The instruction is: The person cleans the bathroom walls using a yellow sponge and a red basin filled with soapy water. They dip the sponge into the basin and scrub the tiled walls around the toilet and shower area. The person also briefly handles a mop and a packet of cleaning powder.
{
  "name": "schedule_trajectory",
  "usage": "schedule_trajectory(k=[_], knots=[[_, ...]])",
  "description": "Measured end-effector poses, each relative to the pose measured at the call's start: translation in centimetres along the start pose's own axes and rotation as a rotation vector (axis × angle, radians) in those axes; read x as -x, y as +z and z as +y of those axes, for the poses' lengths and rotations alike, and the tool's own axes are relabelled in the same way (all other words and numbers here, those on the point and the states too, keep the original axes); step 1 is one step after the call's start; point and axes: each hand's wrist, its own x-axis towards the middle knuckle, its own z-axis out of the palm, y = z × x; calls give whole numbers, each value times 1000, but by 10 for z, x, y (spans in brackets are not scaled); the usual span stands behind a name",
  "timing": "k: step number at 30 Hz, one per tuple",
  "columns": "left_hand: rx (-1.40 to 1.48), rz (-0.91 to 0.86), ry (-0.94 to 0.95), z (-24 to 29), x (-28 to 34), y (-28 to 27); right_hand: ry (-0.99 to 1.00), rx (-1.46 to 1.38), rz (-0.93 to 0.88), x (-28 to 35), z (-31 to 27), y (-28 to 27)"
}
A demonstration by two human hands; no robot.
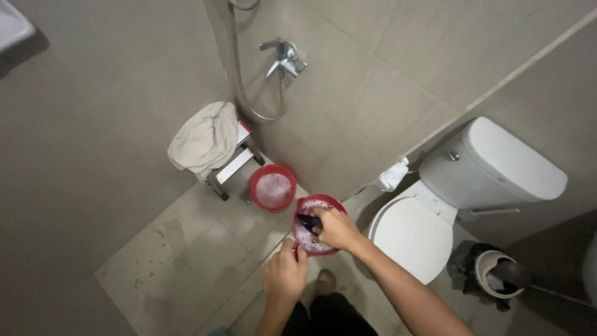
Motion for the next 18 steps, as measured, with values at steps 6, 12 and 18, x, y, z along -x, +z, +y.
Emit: schedule_trajectory(k=[6, 12, 18], knots=[[-3, -36, -109, 25, 0, 6, 354, 264, -173, 9, -57, -58], [76, 18, -129, 42, 6, 50, 112, 235, -152, 32, -16, -83], [81, -3, -191, 65, 12, 53, 38, 376, -119, 37, 5, -74]])
